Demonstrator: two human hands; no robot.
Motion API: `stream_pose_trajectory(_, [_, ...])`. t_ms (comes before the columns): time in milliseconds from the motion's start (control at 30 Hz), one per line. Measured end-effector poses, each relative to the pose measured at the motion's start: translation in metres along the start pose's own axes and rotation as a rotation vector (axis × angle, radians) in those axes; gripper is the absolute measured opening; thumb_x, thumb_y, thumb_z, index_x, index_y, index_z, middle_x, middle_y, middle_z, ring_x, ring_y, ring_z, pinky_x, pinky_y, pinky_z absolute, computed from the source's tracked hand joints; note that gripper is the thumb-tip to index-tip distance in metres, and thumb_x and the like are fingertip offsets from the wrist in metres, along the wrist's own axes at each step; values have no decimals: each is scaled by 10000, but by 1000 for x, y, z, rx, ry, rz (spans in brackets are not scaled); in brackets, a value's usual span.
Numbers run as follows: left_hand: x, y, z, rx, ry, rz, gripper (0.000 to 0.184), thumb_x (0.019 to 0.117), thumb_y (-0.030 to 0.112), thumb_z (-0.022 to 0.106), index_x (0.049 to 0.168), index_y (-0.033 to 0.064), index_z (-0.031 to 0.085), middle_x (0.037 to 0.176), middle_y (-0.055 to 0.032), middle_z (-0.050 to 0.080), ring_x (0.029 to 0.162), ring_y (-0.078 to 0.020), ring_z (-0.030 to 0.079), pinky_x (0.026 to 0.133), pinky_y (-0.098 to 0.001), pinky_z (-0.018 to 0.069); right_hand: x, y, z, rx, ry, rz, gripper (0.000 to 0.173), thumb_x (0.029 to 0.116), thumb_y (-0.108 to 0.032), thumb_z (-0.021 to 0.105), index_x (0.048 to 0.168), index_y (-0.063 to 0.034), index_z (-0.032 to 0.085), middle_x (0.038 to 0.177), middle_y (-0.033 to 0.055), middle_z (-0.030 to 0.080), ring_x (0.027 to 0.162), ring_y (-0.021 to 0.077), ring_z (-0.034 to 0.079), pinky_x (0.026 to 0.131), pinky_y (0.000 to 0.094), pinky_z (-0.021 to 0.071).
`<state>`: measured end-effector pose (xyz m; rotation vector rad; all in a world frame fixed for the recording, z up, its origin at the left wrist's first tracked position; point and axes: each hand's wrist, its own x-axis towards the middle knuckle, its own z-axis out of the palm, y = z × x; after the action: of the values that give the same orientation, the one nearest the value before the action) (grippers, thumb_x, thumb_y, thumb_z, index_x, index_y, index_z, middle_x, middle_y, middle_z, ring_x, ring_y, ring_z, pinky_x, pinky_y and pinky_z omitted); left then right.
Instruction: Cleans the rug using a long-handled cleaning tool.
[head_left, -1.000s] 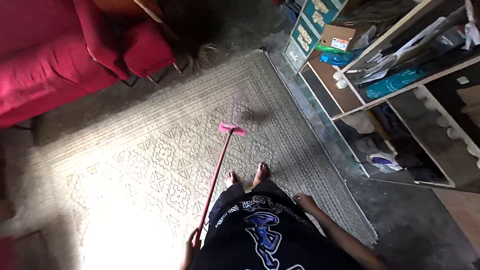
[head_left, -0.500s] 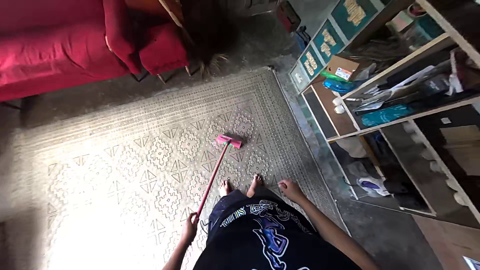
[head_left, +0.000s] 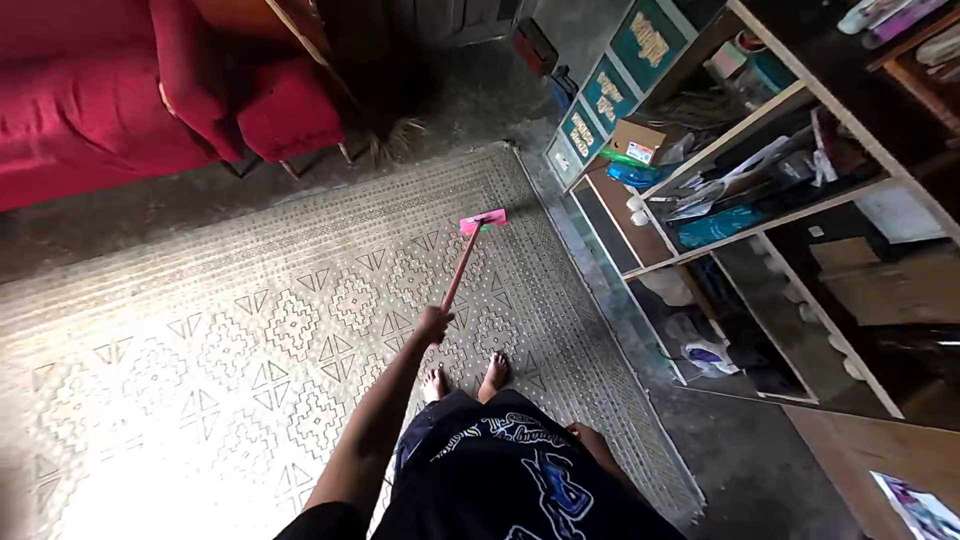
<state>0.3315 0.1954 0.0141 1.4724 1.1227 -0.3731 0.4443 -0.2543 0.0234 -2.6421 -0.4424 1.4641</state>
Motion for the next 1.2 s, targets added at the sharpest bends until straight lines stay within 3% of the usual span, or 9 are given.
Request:
stream_pose_trajectory(67, [-26, -68, -6, 83, 57, 22, 495, 1029, 292, 615, 1455, 50, 539, 1145, -249, 692, 931, -363, 702, 863, -560, 565, -1, -2, 10, -17, -35, 0, 329, 1068, -247, 549, 1249, -10, 688, 1184, 248, 712, 1158, 403, 667, 1028, 587, 478])
stream_pose_trajectory(133, [-76, -138, -9, 149, 136, 4, 501, 1018, 280, 614, 1484, 117, 530, 1188, -257, 691, 1033, -414, 696, 926, -624, 538, -3, -11, 13, -30, -62, 3, 336, 1075, -246, 530, 1240, -2, 690, 1202, 251, 706, 1177, 404, 658, 1035, 584, 469])
stream_pose_trajectory(367, [-279, -267, 4, 119, 207, -238, 484, 1014, 206, 623, 1482, 113, 535, 1146, -270, 712, 1021, -444, 709, 941, -636, 533, 41, -25, -12, -202, -150, -51, 344, 1069, -251, 526, 1239, -4, 696, 1202, 255, 702, 1176, 416, 654, 1034, 603, 471])
stream_pose_trajectory(533, [-321, -378, 53, 112, 288, -370, 520, 969, 366, 674, 1427, 130, 604, 1140, -237, 731, 1035, -429, 716, 932, -658, 539, 86, -80, -45, -157, -142, -64, 372, 1087, -269, 491, 1310, -13, 642, 1137, 222, 715, 1004, 352, 713, 925, 548, 553])
stream_pose_trajectory(633, [-299, -418, 77, 194, 310, -349, 449, 1026, 383, 554, 1384, 124, 633, 1085, -212, 743, 999, -400, 727, 895, -654, 554, 94, -127, -64, -76, -65, -175, 358, 1090, -248, 487, 1319, -14, 631, 1144, 218, 714, 992, 333, 728, 931, 520, 574])
stream_pose_trajectory(800, [-236, -290, 24, 232, 132, -388, 378, 1086, 272, 469, 1338, 39, 629, 1167, -265, 703, 1116, -446, 680, 960, -649, 517, 82, -165, -62, -61, -16, -251, 325, 1079, -216, 508, 1301, -23, 648, 1093, 186, 723, 924, 278, 731, 892, 463, 583])
stream_pose_trajectory(967, [-116, -187, -18, 279, 129, -231, 376, 1068, 254, 471, 1294, 5, 639, 1208, -281, 677, 1141, -460, 659, 955, -671, 510, 61, -130, -30, -44, -32, -202, 327, 1078, -217, 519, 1298, -18, 653, 1105, 197, 725, 958, 306, 730, 916, 496, 576])
stream_pose_trajectory(1067, [-44, -94, -39, 265, 88, -149, 384, 1071, 253, 476, 1300, -16, 626, 1277, -272, 649, 1193, -422, 641, 1000, -628, 501, 36, -97, -12, -114, -68, -130, 344, 1076, -222, 530, 1293, 10, 660, 1186, 248, 703, 1118, 388, 680, 1025, 564, 495])
stream_pose_trajectory(1200, [-16, 0, -66, 169, 85, -65, 378, 1065, 281, 515, 1200, -53, 630, 1045, -254, 669, 867, -351, 681, 804, -547, 559, 7, -53, 2, -61, -26, -5, 345, 1080, -232, 536, 1272, 22, 669, 1146, 252, 717, 1083, 388, 693, 994, 567, 504])
